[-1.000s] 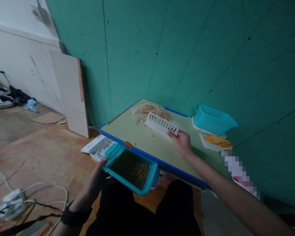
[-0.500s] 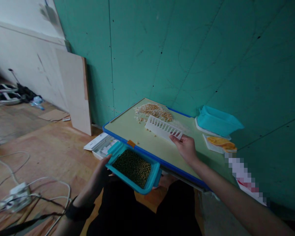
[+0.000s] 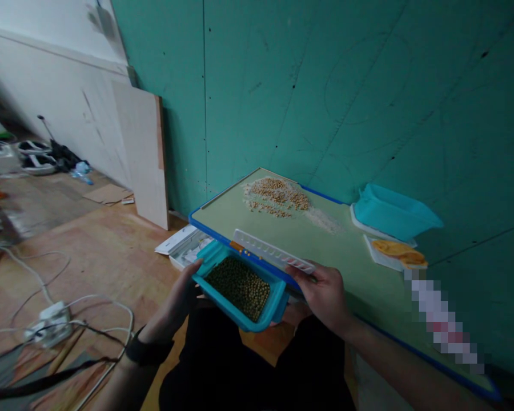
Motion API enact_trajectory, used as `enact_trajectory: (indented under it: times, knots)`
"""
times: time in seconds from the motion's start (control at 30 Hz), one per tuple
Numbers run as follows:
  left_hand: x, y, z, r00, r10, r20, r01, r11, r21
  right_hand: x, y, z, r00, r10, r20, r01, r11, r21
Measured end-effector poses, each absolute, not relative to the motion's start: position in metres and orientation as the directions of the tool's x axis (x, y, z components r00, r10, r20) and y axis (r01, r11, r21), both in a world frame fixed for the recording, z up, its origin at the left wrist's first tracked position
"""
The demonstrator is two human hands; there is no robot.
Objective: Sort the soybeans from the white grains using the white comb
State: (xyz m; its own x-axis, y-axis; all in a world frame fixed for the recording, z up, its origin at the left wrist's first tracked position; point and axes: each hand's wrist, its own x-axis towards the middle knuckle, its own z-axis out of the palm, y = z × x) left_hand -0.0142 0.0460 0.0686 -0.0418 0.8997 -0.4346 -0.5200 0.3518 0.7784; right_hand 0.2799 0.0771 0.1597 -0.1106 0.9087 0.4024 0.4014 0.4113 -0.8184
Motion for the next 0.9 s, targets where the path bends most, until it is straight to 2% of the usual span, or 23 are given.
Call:
enact_trajectory:
  times: [0.13, 0.3, 0.47, 0.7, 0.9]
  knots:
    - [-0.014, 0.045, 0.070, -0.039, 0.905, -0.424, -0.522, 0.344, 0.781, 0.279, 0.092, 0.163, -0.055, 0.915, 0.400, 0.373, 0.390, -0.842]
    - [-0.012, 0.045, 0.070, -0.038, 0.898, -0.438, -0.523, 0.356, 0.774, 0.280, 0.167, 0.166, 0.024, 0.886, 0.462, 0.339, 0.428, -0.838]
    - [-0.011, 0.042, 0.070, -0.043, 0.902, -0.429, -0.516, 0.348, 0.783, 0.275, 0.229, 0.160, 0.049, 0.910, 0.411, 0.353, 0.369, -0.860]
    - [-0.011, 0.041, 0.072, -0.056, 0.896, -0.440, -0.519, 0.351, 0.780, 0.265, 0.247, 0.152, 0.001, 0.902, 0.433, 0.430, 0.390, -0.814]
    - [-0.010, 0.040, 0.072, -0.045, 0.909, -0.415, -0.528, 0.331, 0.782, 0.263, 0.252, 0.155, -0.016, 0.898, 0.440, 0.431, 0.403, -0.807]
